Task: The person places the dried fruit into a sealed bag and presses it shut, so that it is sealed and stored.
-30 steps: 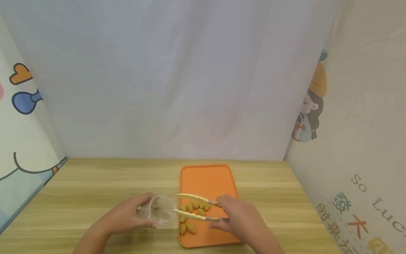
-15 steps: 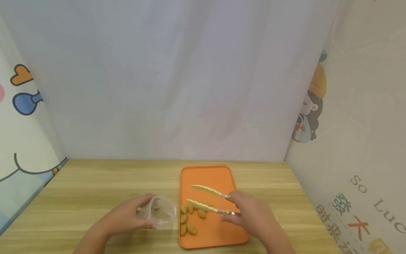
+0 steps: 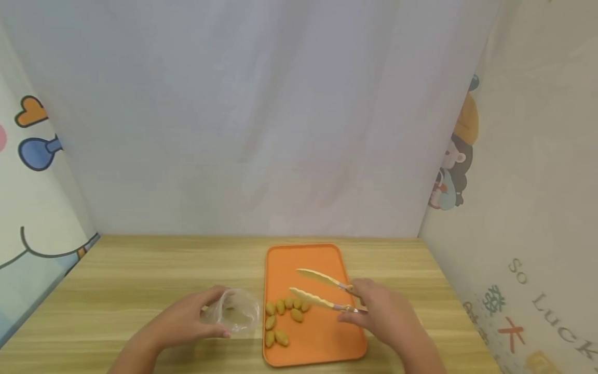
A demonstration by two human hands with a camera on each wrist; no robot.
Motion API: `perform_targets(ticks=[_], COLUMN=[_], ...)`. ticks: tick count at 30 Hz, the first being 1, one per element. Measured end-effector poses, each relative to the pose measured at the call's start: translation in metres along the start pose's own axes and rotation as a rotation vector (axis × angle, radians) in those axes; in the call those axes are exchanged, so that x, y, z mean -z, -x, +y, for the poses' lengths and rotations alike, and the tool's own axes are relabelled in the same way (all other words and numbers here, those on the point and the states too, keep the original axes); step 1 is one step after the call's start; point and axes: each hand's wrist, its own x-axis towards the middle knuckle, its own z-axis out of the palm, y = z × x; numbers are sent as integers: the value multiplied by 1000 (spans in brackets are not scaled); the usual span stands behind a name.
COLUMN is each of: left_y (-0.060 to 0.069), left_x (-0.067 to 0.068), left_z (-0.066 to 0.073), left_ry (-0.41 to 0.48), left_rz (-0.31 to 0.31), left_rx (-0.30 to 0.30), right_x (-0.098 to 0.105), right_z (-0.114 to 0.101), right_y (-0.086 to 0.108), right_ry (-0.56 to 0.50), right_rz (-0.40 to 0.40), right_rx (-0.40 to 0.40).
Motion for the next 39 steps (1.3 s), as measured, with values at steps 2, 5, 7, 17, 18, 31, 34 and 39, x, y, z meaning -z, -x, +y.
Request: perform_targets(ticks=[2,5,7,17,18,31,34,39], left_y=[0,0,1,1,1,1,1,1], left_x=[0,0,0,1,1,1,1,0], left_z=[0,-1,-1,0,1,1,1,0], left_ry=[6,15,17,7,8,13,10,5], left_rz=[-3,-7,-7,-3,-4,-10,-4,2], left_rx=[1,5,6,-3,-3,22,21,20], right_x=[1,3,3,2,1,-1,-3,-7], right_z=[2,5,7,13,14,19,20,21], right_y=[1,1,1,1,1,-1,-1,-2], right_ry=[5,3,3,-22,-30,-93,-90,-65], right_rz=[-20,-48,-57,-102,-109,-160,-162,-167], right_rx=[-7,-16,-13,-42,-49,-74,-70,-62])
